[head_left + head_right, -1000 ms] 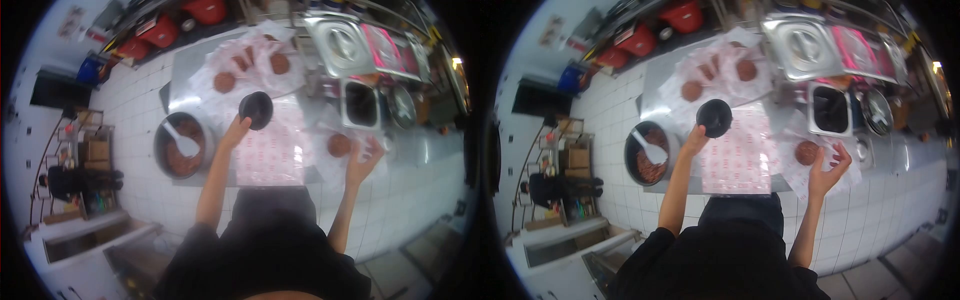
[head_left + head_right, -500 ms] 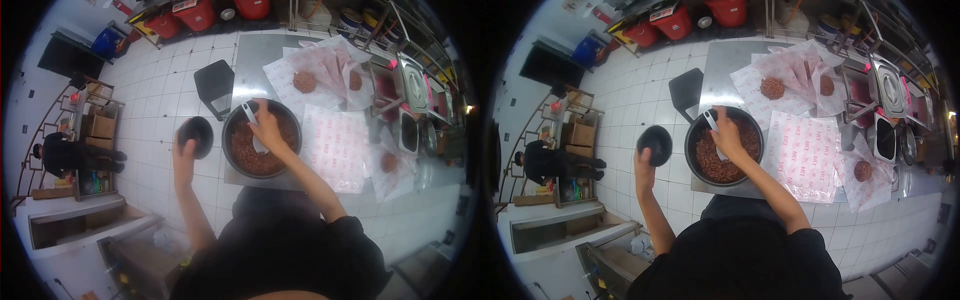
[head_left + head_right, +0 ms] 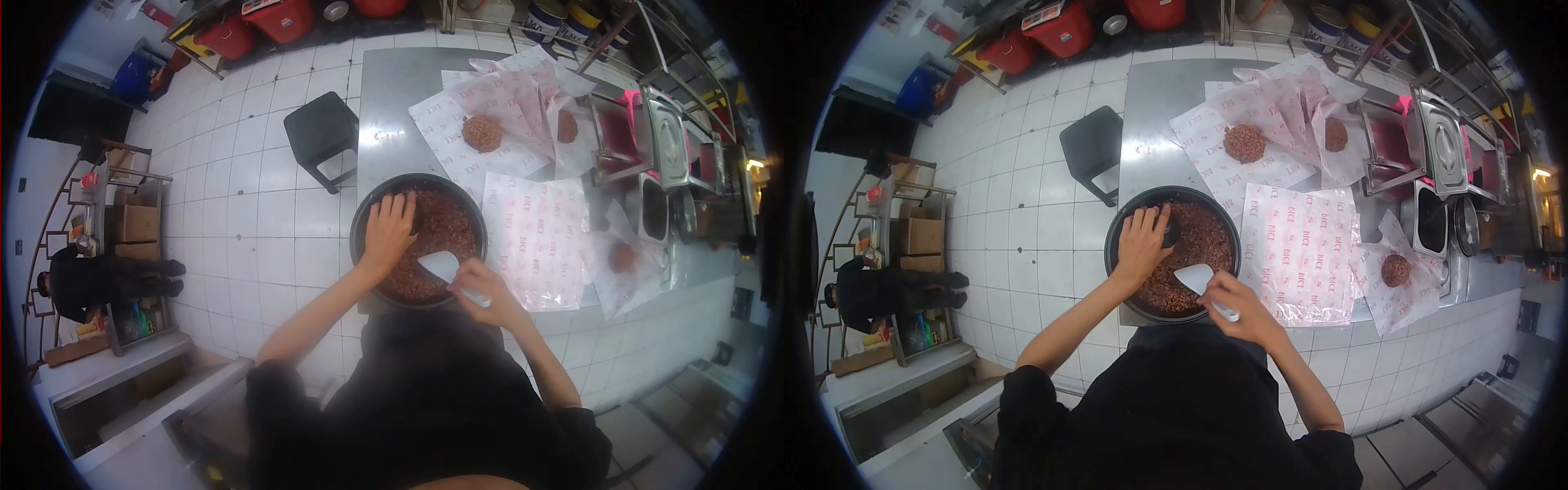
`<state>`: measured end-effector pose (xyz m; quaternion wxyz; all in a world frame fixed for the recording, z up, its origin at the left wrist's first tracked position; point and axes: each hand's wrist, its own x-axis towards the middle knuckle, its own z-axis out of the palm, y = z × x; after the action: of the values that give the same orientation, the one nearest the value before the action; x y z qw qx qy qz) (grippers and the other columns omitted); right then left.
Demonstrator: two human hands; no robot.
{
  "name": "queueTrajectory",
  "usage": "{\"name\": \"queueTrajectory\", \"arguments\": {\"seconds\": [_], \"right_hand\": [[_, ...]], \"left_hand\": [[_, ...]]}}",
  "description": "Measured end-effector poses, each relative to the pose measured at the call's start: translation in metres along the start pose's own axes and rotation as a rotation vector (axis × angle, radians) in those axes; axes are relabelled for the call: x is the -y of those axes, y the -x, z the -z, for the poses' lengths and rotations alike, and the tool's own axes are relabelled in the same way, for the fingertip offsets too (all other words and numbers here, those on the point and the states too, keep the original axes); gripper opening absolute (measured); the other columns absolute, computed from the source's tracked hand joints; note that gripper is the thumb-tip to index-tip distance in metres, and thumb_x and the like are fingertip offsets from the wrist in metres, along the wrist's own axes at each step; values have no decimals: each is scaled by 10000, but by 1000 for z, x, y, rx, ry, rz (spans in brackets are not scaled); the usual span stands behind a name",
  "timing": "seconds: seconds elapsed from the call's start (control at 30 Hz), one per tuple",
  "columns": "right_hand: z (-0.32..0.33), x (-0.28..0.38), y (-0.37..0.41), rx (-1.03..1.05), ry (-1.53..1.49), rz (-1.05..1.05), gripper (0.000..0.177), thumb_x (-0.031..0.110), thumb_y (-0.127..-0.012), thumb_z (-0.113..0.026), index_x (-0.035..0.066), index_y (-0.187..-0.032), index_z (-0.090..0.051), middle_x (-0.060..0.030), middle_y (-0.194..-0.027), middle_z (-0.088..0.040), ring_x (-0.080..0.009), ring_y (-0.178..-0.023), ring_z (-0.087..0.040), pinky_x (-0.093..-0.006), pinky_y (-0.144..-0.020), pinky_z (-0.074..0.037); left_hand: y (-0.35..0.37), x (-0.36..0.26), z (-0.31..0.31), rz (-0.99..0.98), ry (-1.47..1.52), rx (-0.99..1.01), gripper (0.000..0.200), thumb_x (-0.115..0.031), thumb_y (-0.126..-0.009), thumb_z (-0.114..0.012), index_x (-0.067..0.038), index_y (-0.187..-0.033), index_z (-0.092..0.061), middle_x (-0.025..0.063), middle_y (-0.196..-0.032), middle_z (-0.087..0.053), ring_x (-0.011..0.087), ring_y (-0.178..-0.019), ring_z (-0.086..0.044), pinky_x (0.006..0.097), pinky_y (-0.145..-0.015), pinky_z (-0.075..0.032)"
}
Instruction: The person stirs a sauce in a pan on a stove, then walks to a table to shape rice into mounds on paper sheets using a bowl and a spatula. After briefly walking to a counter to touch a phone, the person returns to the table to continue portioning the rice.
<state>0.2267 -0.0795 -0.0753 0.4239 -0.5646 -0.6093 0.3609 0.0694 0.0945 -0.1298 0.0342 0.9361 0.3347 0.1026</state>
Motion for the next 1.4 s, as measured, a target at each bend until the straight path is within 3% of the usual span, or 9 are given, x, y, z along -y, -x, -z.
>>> {"name": "queueTrajectory", "arguments": {"seconds": [0.17,0.27,0.33,0.43,0.8,1.0,1.1,1.2,1.4], "right_hand": [[-14,-19,-4,-28,116,66,125,-70,-744,-571,19,-822,-611,-112,-792,-538,-239,-709,-577,-320,-588,-437],[-27,-36,-10,-227,72,88,175,-95,-669,-538,19,-783,-605,-111,-699,-503,-264,-576,-547,-340,-507,-427],[-32,-49,-22,-627,109,124,185,-107,-651,-501,6,-759,-599,-114,-601,-480,-257,-481,-510,-337,-431,-387],[-22,-54,-20,-668,66,88,173,-106,-644,-496,-7,-747,-594,-119,-569,-475,-245,-453,-492,-335,-415,-372],[-13,-53,-21,-504,89,147,201,-102,-595,-483,-10,-736,-593,-107,-602,-469,-254,-442,-467,-329,-402,-361],[-1,-18,-32,-314,-172,-34,129,-53,-811,-519,-5,-890,-608,-78,-641,-490,-189,-613,-543,-316,-602,-447],[2,-20,-35,-276,-477,-2,134,67,-954,-450,6,-1014,-553,-31,-640,-451,-140,-623,-488,-315,-701,-444],[1,-15,-39,-285,-1086,9,353,356,-1015,-335,34,-1129,-419,24,-553,-309,-74,-502,-314,-248,-564,-353],[-13,0,-34,39,-1134,-127,569,548,-959,-331,51,-1235,-344,43,-517,-279,-45,-428,-246,-199,-443,-216]], "left_hand": [[4,16,-4,-142,-44,44,758,-361,-674,-755,65,-1240,-486,128,-1049,-542,241,-946,-507,322,-809,-438],[5,17,-3,-77,0,242,755,-407,-720,-711,77,-1248,-475,134,-1039,-540,247,-958,-504,324,-829,-450],[15,16,-5,-81,28,260,726,-423,-735,-696,68,-1227,-488,137,-1024,-541,256,-961,-515,332,-834,-458],[29,12,-12,-125,127,256,659,-441,-747,-684,42,-1163,-518,140,-992,-546,275,-962,-539,351,-838,-472],[47,-5,-6,-94,406,614,613,-490,-768,-662,30,-1068,-536,188,-1035,-577,343,-998,-570,415,-867,-466],[48,5,0,12,555,818,634,-500,-858,-570,52,-1163,-508,239,-1140,-550,387,-1086,-535,432,-939,-424],[40,14,-3,76,660,936,639,-486,-871,-559,59,-1196,-484,250,-1176,-529,389,-1118,-515,423,-961,-410],[38,16,-6,115,688,927,665,-500,-875,-544,65,-1218,-464,254,-1207,-512,379,-1150,-496,420,-981,-392],[38,14,-5,241,704,927,648,-491,-879,-532,60,-1214,-473,257,-1224,-507,365,-1166,-492,406,-984,-388]]}}
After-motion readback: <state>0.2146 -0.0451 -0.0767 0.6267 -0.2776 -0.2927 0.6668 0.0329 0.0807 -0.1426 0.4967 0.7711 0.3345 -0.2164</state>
